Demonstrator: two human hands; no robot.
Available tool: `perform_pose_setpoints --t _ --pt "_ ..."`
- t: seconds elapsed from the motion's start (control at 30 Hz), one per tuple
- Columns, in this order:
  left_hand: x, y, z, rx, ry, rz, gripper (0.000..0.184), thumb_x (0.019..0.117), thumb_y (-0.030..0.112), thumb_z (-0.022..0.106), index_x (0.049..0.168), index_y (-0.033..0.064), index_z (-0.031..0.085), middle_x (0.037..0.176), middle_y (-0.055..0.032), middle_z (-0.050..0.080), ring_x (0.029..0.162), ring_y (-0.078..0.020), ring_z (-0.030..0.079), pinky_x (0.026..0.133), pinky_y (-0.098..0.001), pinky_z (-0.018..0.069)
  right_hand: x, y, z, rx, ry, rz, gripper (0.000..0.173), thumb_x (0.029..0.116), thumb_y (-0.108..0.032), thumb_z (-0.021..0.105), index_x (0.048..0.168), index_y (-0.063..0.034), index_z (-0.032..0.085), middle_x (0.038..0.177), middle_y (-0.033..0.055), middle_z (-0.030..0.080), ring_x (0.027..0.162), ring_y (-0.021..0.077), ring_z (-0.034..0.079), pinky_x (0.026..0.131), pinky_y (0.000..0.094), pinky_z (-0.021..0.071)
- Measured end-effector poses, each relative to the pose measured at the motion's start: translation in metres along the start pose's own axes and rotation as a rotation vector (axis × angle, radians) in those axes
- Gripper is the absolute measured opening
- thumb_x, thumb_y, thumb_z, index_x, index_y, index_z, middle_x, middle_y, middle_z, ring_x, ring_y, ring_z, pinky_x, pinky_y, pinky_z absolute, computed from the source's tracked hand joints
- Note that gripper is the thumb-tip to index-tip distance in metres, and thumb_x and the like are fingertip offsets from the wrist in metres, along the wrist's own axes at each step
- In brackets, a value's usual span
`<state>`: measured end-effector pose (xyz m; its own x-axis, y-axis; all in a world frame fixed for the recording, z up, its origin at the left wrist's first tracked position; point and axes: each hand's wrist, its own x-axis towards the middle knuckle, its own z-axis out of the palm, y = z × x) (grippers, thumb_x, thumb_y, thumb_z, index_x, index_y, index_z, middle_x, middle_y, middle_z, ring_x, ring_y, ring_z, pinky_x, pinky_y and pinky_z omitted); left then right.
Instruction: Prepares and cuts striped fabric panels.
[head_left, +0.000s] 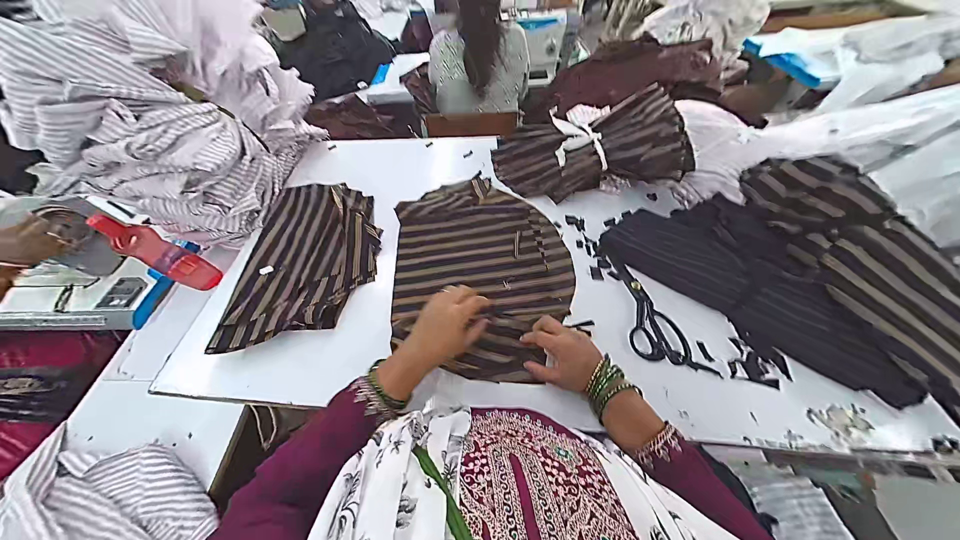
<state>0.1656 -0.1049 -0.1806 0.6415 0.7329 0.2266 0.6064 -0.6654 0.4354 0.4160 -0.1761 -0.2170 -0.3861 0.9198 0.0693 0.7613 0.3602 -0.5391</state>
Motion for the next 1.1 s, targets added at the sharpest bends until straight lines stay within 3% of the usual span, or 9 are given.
perform_pose_setpoints --t 0.1,0.23,0.33,0.47,0.6,0.7,0.9,1.1 --pt "0.044 0.011 0.026 0.012 -0.262 -0.028 0.041 0.0989 0.021 0.064 0.136 0.004 0.063 0.14 -0.0228 0.059 0.132 -0.0427 0.054 0.106 -0.0616 0.0432 0.004 -0.002 -0.002 -0.036 -0.048 0.074 0.028 0.0937 -0.016 0.063 0.116 -0.0042 0.076 0.121 0.0214 0.069 0.104 0.0396 0.07 0.082 0.0599 0.0553" --pt "0.08 0.009 0.038 0.081 -0.407 -0.029 0.039 0.1039 0.026 0.054 0.131 0.0005 0.063 0.136 -0.0238 0.058 0.129 -0.043 0.054 0.102 -0.0587 0.0446 0.004 0.004 0.003 -0.038 0.041 0.056 0.026 0.097 -0.008 0.056 0.109 -0.0029 0.078 0.116 0.0213 0.071 0.105 0.0384 0.071 0.086 0.056 0.057" --pt "0.095 0.009 0.036 0.081 -0.433 -0.014 0.032 0.1035 0.02 0.054 0.123 -0.0022 0.067 0.128 -0.0243 0.061 0.121 -0.0422 0.059 0.099 -0.0562 0.0479 0.004 0.011 0.006 -0.004 0.087 0.028 0.025 0.096 -0.007 0.057 0.106 -0.0033 0.079 0.111 0.0195 0.073 0.103 0.0367 0.072 0.085 0.0543 0.058" --pt "0.105 0.013 0.038 0.087 -0.473 -0.011 0.03 0.1044 0.015 0.049 0.121 -0.0036 0.066 0.127 -0.0238 0.061 0.121 -0.0413 0.058 0.099 -0.0549 0.0478 0.005 0.013 0.002 0.056 0.06 0.059 0.025 0.0974 -0.009 0.057 0.107 -0.0045 0.079 0.112 0.0179 0.073 0.105 0.0346 0.071 0.089 0.0527 0.0568" --pt "0.104 -0.011 0.043 -0.126 -0.451 0.021 0.032 0.103 0.022 0.061 0.117 -0.0061 0.066 0.113 -0.025 0.067 0.108 -0.0393 0.064 0.097 -0.0565 0.0481 0.007 0.013 -0.003 0.103 -0.004 0.088 0.022 0.0979 -0.01 0.06 0.108 -0.0042 0.079 0.114 0.0181 0.073 0.108 0.0342 0.07 0.094 0.0529 0.0547" --pt "0.102 -0.026 0.038 -0.264 -0.441 0.072 0.031 0.0994 0.017 0.066 0.118 -0.0082 0.067 0.107 -0.0248 0.068 0.099 -0.0352 0.066 0.095 -0.0508 0.0492 0.008 0.012 -0.005 0.115 -0.017 0.077 0.021 0.0972 -0.009 0.061 0.107 -0.0021 0.078 0.113 0.0195 0.072 0.107 0.0361 0.07 0.093 0.0549 0.0543" --pt "0.103 -0.032 0.034 -0.248 -0.484 0.176 0.028 0.1048 0.009 0.052 0.121 -0.0068 0.069 0.118 -0.0266 0.067 0.115 -0.0383 0.063 0.104 -0.0506 0.0458 0.007 0.015 -0.002 0.117 0.013 0.051 0.02 0.0958 -0.009 0.062 0.104 -0.0015 0.079 0.109 0.02 0.073 0.104 0.0368 0.07 0.09 0.0557 0.055" --pt "0.105 -0.003 0.045 -0.062 -0.444 0.103 0.035 0.1049 0.007 0.044 0.128 0.0045 0.07 0.13 -0.023 0.062 0.122 -0.0407 0.059 0.101 -0.0577 0.0464 0.006 0.015 -0.002 0.117 0.032 0.046 0.02 0.0952 -0.009 0.062 0.104 -0.0011 0.079 0.108 0.0194 0.073 0.103 0.0363 0.071 0.09 0.055 0.0553"
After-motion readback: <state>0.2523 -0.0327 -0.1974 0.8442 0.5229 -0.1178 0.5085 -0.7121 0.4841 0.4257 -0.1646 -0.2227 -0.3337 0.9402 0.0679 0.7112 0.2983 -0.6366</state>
